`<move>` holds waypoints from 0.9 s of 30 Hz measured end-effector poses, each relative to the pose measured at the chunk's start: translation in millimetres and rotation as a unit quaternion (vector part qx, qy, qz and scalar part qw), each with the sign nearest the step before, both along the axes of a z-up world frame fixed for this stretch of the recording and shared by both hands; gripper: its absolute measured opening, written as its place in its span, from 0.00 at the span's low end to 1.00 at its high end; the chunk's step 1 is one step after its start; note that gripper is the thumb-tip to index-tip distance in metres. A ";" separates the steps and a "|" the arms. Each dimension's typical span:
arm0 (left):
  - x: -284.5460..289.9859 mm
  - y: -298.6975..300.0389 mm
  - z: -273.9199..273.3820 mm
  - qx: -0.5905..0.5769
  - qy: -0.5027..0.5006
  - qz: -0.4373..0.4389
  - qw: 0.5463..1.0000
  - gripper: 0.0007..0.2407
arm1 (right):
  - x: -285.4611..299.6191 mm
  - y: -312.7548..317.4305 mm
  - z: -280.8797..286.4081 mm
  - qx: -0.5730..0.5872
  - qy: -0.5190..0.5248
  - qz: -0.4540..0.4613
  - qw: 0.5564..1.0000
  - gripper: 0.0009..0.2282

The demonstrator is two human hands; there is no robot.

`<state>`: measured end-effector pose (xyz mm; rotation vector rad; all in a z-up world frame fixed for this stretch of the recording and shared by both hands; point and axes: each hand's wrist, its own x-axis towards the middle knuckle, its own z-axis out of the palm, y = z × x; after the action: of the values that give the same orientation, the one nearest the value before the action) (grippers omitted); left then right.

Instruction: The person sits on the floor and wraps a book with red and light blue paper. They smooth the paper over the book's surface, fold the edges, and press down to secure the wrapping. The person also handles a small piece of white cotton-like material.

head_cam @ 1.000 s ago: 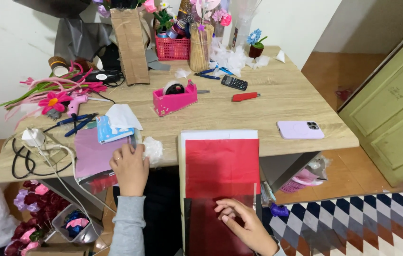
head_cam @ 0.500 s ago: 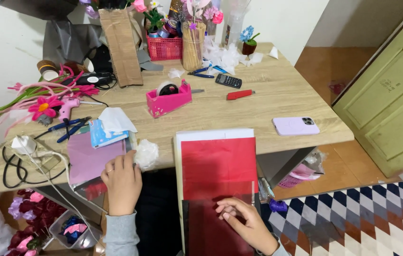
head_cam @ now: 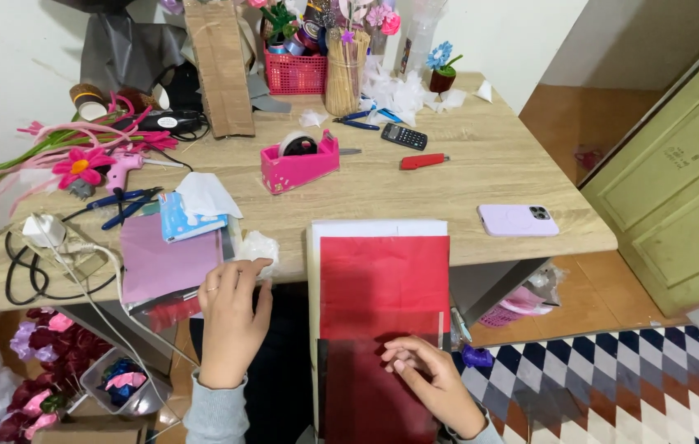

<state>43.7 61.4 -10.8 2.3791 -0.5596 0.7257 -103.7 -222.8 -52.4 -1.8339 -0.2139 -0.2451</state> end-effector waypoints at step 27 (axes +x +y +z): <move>-33.8 24.5 -6.3 -0.506 0.264 -0.320 0.756 0.06 | -10.4 -53.2 27.4 -0.233 0.104 -0.153 0.955 0.23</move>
<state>9.9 85.8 -17.0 1.1363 -0.4897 -0.0366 -114.1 -276.0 -25.0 -2.3455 0.1792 -0.2255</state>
